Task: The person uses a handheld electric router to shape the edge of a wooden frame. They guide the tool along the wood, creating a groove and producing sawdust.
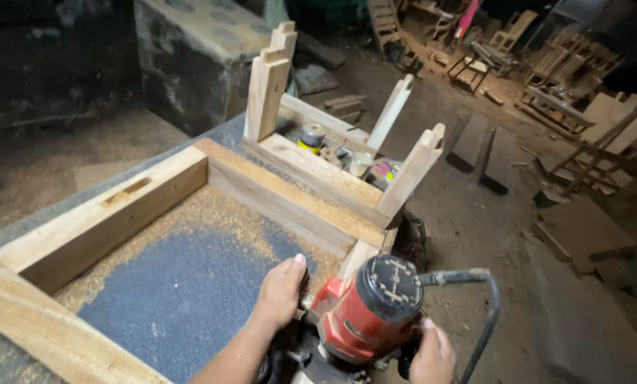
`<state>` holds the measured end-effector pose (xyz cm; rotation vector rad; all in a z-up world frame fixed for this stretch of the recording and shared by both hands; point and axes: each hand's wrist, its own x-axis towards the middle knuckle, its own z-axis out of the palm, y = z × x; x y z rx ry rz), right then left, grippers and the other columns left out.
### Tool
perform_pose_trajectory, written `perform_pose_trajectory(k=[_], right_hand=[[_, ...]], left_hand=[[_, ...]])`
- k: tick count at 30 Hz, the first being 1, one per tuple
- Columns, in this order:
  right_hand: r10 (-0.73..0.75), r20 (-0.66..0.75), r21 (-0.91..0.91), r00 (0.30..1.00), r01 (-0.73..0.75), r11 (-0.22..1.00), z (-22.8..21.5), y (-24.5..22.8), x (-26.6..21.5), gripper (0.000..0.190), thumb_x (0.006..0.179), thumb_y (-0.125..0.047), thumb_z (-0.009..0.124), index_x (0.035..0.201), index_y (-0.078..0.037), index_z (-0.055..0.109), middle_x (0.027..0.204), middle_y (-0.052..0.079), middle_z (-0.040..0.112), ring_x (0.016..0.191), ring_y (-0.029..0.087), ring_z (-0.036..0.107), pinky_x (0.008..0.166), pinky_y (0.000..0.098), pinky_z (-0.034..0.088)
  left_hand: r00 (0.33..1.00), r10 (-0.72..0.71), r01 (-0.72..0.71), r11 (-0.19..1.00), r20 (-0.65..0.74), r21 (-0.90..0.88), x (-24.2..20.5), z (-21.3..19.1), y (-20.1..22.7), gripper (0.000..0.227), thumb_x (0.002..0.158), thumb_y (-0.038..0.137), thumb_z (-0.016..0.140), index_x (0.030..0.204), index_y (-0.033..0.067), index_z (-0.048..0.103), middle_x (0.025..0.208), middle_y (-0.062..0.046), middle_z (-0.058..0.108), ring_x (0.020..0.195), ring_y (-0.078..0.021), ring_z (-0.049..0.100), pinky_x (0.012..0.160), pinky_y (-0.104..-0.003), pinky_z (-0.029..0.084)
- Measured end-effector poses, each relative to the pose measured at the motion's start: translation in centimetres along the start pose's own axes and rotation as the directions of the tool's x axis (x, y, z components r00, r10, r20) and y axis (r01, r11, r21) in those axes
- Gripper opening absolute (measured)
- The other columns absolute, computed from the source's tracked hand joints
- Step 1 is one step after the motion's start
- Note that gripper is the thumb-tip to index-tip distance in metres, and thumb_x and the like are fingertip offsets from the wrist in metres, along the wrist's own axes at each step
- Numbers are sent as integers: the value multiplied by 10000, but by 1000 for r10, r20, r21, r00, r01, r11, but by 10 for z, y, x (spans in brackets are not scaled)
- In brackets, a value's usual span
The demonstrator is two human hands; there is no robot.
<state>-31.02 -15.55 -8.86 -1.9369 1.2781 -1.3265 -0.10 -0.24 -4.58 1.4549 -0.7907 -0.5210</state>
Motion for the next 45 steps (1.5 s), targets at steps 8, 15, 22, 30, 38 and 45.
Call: perform_pose_trajectory(k=[8, 15, 22, 30, 38, 45], right_hand=[[245, -38, 205, 969, -233, 951, 0, 36, 3, 351, 994, -268, 576, 1026, 39, 744, 863, 140, 757, 826, 184, 690, 783, 366, 539], [-422, -56, -240, 905, 398, 885, -20, 0, 16, 288, 1050, -213, 540, 1014, 10, 719, 852, 152, 712, 758, 214, 676, 736, 345, 530], [-428, -39, -380, 903, 383, 842, -12, -6, 51, 265, 1049, -166, 550, 1030, 19, 738, 888, 167, 734, 800, 240, 684, 734, 356, 521], [297, -115, 490, 948, -205, 847, 20, 19, 109, 313, 1002, -172, 640, 998, 129, 724, 853, 151, 718, 748, 205, 664, 706, 356, 534], [-297, -197, -224, 934, 252, 941, 20, 50, 128, 265, 920, -121, 644, 1039, 100, 730, 900, 224, 734, 826, 287, 728, 792, 382, 584], [-493, -75, -466, 867, 407, 786, 7, 109, 159, 191, 957, -83, 618, 1075, 0, 743, 952, 219, 743, 838, 302, 746, 779, 390, 588]], left_hand=[[999, -10, 13, 995, 38, -101, 2, 4, -3, 477, 1010, 447, 460, 811, 54, 643, 678, -62, 589, 629, -191, 553, 602, -377, 466], [999, -19, 10, 972, -37, -234, 1, 2, 43, 513, 978, 453, 533, 677, 43, 602, 572, -9, 563, 541, -137, 519, 528, -335, 451], [994, -2, -10, 993, -105, -114, 26, 18, 49, 527, 949, 492, 565, 710, 32, 665, 596, -55, 641, 576, -162, 589, 578, -356, 486], [989, -61, 47, 993, -132, -104, 61, 39, 58, 521, 910, 536, 574, 759, 56, 713, 616, -92, 695, 582, -210, 666, 601, -373, 523], [986, -75, 72, 997, -148, -26, 70, 41, 66, 535, 903, 555, 562, 746, 71, 727, 653, -107, 718, 646, -260, 704, 655, -404, 534], [982, -19, 24, 999, -185, 24, 76, 51, 61, 550, 907, 578, 541, 778, 85, 747, 725, -141, 713, 737, -327, 691, 700, -442, 518]])
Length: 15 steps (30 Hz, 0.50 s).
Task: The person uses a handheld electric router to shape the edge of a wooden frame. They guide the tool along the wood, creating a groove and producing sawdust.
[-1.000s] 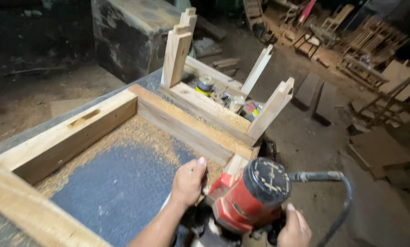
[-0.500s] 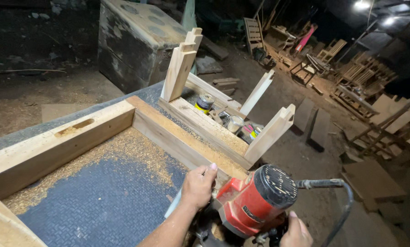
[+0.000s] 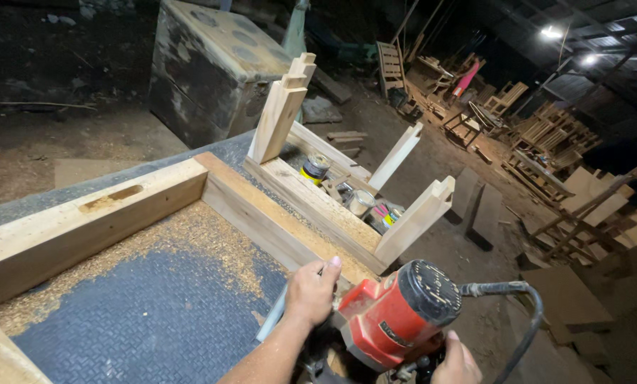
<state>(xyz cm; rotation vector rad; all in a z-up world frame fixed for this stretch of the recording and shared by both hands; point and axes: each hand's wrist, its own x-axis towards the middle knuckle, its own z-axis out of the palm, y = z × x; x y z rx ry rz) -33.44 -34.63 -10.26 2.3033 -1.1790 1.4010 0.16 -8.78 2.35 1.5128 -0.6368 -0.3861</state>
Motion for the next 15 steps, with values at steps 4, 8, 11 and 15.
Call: perform_pose_trajectory(k=[4, 8, 11, 15], right_hand=[[-91, 2, 12, 996, 91, 996, 9, -9, 12, 208, 1001, -95, 575, 1091, -12, 744, 945, 196, 752, 854, 286, 740, 791, 375, 580], [417, 104, 388, 903, -423, 819, -7, -36, 4, 285, 1032, -208, 618, 1053, 41, 755, 913, 187, 747, 824, 205, 682, 775, 358, 538], [546, 169, 401, 820, -563, 722, -10, -57, 15, 393, 1019, -298, 624, 1010, 76, 743, 845, 149, 743, 789, 155, 667, 763, 339, 516], [590, 218, 376, 777, -625, 684, -20, -74, 13, 448, 1013, -330, 617, 996, 101, 737, 784, 144, 729, 745, 170, 633, 727, 353, 513]], left_hand=[[999, -28, 29, 999, 25, -38, 9, -2, 2, 561, 909, 579, 527, 776, 69, 719, 684, -138, 712, 690, -307, 706, 683, -430, 533], [995, -79, 81, 996, 61, -30, 3, 4, 2, 575, 917, 574, 518, 746, 62, 716, 664, -130, 710, 667, -289, 701, 665, -424, 527], [995, -78, 80, 997, 64, -21, 11, 2, 6, 566, 935, 555, 498, 746, 66, 711, 666, -112, 706, 666, -267, 687, 672, -410, 516], [987, -117, 122, 992, 113, -41, 8, -4, 3, 581, 958, 536, 498, 723, 33, 671, 650, -112, 673, 642, -254, 651, 661, -413, 514]])
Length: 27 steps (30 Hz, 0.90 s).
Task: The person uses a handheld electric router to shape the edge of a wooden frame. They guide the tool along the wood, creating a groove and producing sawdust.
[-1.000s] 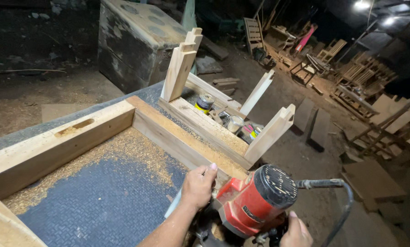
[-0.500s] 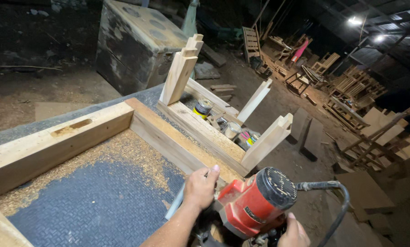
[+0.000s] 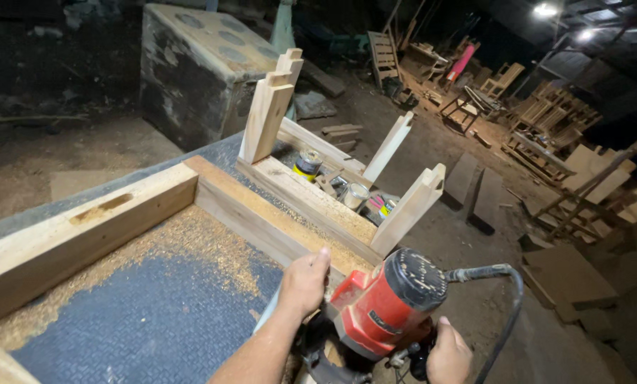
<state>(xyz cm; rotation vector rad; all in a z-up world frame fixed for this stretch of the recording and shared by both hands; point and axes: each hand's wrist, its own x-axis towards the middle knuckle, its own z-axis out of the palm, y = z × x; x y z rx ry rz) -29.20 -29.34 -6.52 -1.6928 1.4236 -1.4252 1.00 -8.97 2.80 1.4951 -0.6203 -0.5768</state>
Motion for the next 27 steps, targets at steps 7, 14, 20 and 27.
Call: perform_pose_trajectory(k=[7, 14, 20, 27], right_hand=[[-22, 41, 8, 999, 21, 1000, -3, -7, -16, 400, 1006, -297, 593, 907, 66, 725, 723, 123, 706, 700, 169, 619, 682, 358, 500], [-460, 152, -327, 875, 484, 812, -8, 3, -22, 246, 1016, -190, 542, 947, -19, 704, 793, 142, 702, 695, 246, 673, 670, 365, 516], [-584, 149, -412, 798, 587, 697, -8, 0, -34, 230, 981, -162, 528, 950, -30, 713, 804, 138, 696, 724, 286, 673, 660, 383, 509], [-143, 98, -135, 985, 155, 979, -8, -24, -55, 339, 1031, -232, 545, 864, 13, 709, 711, 127, 681, 638, 228, 641, 641, 371, 496]], left_hand=[[998, 35, -33, 998, 42, -50, -2, -5, -8, 553, 965, 487, 505, 717, 17, 659, 618, -91, 645, 590, -210, 607, 615, -387, 493], [993, 27, -8, 987, 118, -158, 8, -5, -24, 476, 976, 438, 510, 801, 35, 696, 612, -59, 600, 561, -156, 548, 568, -348, 456], [974, 27, 39, 959, 226, -280, 23, -3, -36, 339, 947, 287, 503, 838, 35, 702, 637, -52, 605, 575, -156, 549, 561, -347, 453], [980, 97, -101, 995, 176, 17, 27, -5, -36, 346, 908, 242, 480, 719, 32, 680, 609, -70, 659, 568, -178, 626, 584, -330, 497]])
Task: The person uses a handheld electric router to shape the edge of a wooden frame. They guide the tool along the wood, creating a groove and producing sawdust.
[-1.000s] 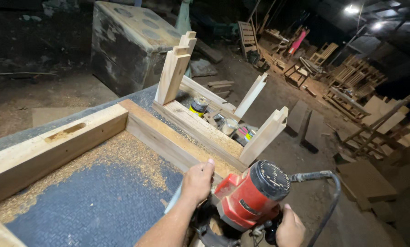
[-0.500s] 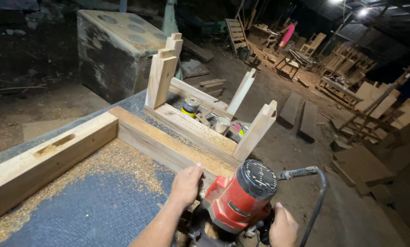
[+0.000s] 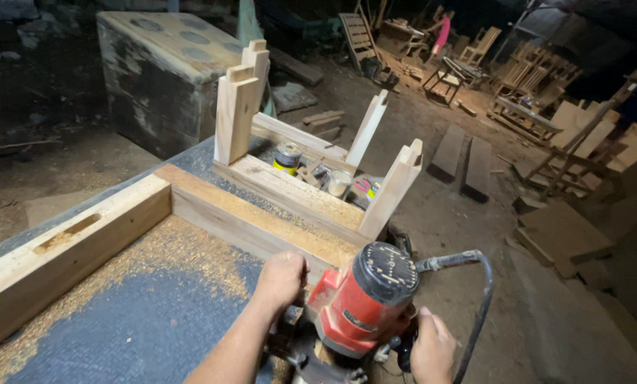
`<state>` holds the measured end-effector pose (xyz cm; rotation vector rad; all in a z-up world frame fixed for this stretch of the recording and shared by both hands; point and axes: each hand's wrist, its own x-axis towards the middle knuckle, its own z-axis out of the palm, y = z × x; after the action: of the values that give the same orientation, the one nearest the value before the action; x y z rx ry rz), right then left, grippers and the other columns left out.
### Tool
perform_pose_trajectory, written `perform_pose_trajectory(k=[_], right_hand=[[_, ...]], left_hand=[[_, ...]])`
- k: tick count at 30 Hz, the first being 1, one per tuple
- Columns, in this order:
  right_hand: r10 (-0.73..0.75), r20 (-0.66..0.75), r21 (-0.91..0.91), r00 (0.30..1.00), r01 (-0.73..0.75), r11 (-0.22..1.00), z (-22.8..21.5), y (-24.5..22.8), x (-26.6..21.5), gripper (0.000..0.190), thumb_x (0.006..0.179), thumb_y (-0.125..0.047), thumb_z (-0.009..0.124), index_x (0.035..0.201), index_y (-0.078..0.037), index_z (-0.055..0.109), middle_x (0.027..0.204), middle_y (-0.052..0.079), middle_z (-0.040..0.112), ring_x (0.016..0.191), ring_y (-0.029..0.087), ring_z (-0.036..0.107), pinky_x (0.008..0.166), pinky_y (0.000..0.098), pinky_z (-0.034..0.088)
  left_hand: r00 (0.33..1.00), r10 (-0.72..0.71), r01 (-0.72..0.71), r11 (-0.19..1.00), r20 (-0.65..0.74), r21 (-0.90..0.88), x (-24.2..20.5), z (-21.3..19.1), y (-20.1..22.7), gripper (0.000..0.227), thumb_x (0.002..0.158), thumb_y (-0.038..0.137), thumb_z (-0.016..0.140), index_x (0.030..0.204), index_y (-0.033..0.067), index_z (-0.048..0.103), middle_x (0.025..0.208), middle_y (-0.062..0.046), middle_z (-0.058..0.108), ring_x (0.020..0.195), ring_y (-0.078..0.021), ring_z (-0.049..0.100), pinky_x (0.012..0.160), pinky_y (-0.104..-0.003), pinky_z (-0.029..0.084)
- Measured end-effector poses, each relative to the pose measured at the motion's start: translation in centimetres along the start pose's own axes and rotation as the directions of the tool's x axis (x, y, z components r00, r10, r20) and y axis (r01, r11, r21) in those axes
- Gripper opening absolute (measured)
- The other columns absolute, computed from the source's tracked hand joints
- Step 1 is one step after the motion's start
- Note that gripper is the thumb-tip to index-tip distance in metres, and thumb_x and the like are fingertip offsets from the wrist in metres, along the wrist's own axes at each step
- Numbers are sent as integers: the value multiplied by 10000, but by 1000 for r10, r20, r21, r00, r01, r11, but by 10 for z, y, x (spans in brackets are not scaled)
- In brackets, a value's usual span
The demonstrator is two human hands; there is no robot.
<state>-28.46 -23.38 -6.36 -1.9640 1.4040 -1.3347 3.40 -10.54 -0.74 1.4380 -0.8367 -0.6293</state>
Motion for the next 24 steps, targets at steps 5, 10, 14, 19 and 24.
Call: perform_pose_trajectory(k=[5, 10, 14, 19, 24], right_hand=[[162, -12, 258, 987, -154, 954, 5, -17, 4, 390, 1004, -260, 589, 802, 47, 717, 664, 90, 649, 640, 142, 557, 614, 352, 460], [173, -13, 258, 985, -163, 952, 8, -14, -4, 391, 1002, -265, 575, 804, 41, 715, 642, 98, 653, 596, 149, 554, 581, 349, 449], [155, -43, 228, 987, -142, 963, 16, 5, -20, 352, 992, -251, 563, 846, 32, 712, 664, 91, 685, 637, 153, 606, 620, 341, 494], [-18, -48, 99, 999, 22, 995, 28, 27, -22, 360, 1001, -259, 509, 896, 14, 719, 732, 105, 695, 691, 194, 654, 666, 371, 511], [-251, -17, -135, 968, 246, 960, 11, 19, -5, 343, 1035, -261, 496, 941, -14, 714, 848, 155, 711, 759, 300, 662, 708, 414, 495]], left_hand=[[999, 4, -6, 999, -44, -46, -10, -1, 11, 507, 986, 403, 483, 712, 6, 641, 607, -92, 620, 577, -201, 582, 580, -378, 477], [999, -44, 42, 997, -29, -57, -11, -4, 10, 564, 997, 473, 455, 720, 18, 639, 613, -110, 608, 578, -225, 575, 587, -404, 476], [998, 45, -41, 996, -50, 75, -18, -4, -21, 562, 999, 450, 405, 701, 33, 634, 604, -124, 621, 572, -245, 597, 600, -389, 481], [971, 226, -197, 943, -81, 267, -7, -2, -48, 525, 1030, 408, 407, 735, 34, 629, 658, -141, 629, 608, -299, 592, 619, -408, 458], [998, -34, 31, 996, -43, -79, -3, -1, -21, 528, 981, 427, 466, 687, 29, 649, 584, -94, 631, 554, -206, 603, 569, -375, 489]])
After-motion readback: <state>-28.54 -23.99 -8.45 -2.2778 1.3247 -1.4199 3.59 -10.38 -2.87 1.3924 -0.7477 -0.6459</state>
